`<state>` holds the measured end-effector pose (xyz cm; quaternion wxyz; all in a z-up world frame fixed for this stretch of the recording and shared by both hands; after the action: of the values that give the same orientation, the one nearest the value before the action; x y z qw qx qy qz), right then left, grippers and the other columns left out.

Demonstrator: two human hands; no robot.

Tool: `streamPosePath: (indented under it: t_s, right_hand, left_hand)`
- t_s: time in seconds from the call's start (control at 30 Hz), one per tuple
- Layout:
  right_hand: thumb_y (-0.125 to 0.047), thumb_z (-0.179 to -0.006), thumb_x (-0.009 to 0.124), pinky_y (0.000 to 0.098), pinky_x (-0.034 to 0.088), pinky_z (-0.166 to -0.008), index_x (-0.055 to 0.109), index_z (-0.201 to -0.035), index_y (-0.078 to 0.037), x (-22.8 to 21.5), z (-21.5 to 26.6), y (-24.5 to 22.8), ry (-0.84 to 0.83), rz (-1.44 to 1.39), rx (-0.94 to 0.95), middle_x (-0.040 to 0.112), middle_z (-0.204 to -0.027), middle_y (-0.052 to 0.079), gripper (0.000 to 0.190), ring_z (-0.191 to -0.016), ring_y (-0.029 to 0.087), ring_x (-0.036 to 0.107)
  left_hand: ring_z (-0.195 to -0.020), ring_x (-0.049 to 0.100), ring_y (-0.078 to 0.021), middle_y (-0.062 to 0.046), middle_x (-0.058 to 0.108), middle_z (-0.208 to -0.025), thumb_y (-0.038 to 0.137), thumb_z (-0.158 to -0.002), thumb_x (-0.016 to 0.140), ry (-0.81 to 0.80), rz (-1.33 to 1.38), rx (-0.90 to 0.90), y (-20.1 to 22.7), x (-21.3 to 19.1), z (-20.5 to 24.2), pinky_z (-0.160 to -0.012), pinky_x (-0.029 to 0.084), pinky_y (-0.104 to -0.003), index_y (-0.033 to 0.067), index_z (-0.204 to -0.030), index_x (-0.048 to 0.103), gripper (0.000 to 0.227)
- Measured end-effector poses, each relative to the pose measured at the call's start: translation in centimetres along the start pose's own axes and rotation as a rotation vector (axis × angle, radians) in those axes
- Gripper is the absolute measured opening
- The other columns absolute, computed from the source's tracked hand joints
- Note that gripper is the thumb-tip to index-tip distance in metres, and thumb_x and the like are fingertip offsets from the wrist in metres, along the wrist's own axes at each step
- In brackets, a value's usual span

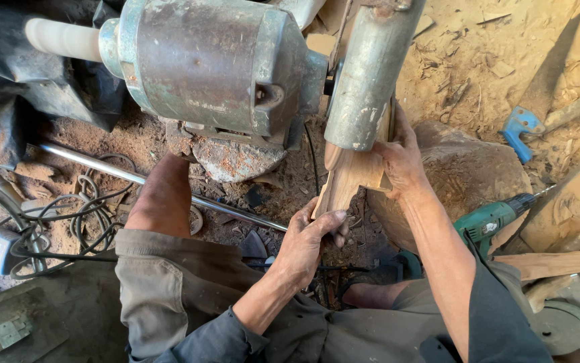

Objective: The person holds a curved wooden piece against a rotating grinding wheel, repeatedly adjusting its position to smooth the edges and surfaces. The person rotates the piece to grind different sides and edges.

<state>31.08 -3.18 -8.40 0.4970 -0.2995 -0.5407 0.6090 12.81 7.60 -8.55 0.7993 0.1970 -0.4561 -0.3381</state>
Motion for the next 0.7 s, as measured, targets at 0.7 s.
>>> streamPosePath:
  t_s: [0.7]
  right_hand:
    - [0.008, -0.074, 0.067, 0.0460, 0.061, -0.095, 0.017, -0.164, -0.007, 0.9, 1.9, 0.2, -0.027, -0.161, 0.032, 0.054, -0.146, 0.024, 0.104, -0.117, 0.035, 0.067]
  left_hand:
    - [-0.067, 0.059, -0.0112, -0.004, 0.064, -0.078, 0.014, -0.091, 0.067, 0.000, -0.006, 0.012, -0.6, -0.1, 1.6, -0.063, 0.049, -0.026, -0.0037, -0.127, 0.058, 0.041]
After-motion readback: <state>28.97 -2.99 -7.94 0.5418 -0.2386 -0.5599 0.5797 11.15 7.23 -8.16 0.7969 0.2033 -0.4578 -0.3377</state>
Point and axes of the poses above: each hand's wrist, its own z-axis away from the middle knuckle, its own x-axis out of the palm, y = z × x, the point moved 7 cm from there along -z, towards the middle knuckle
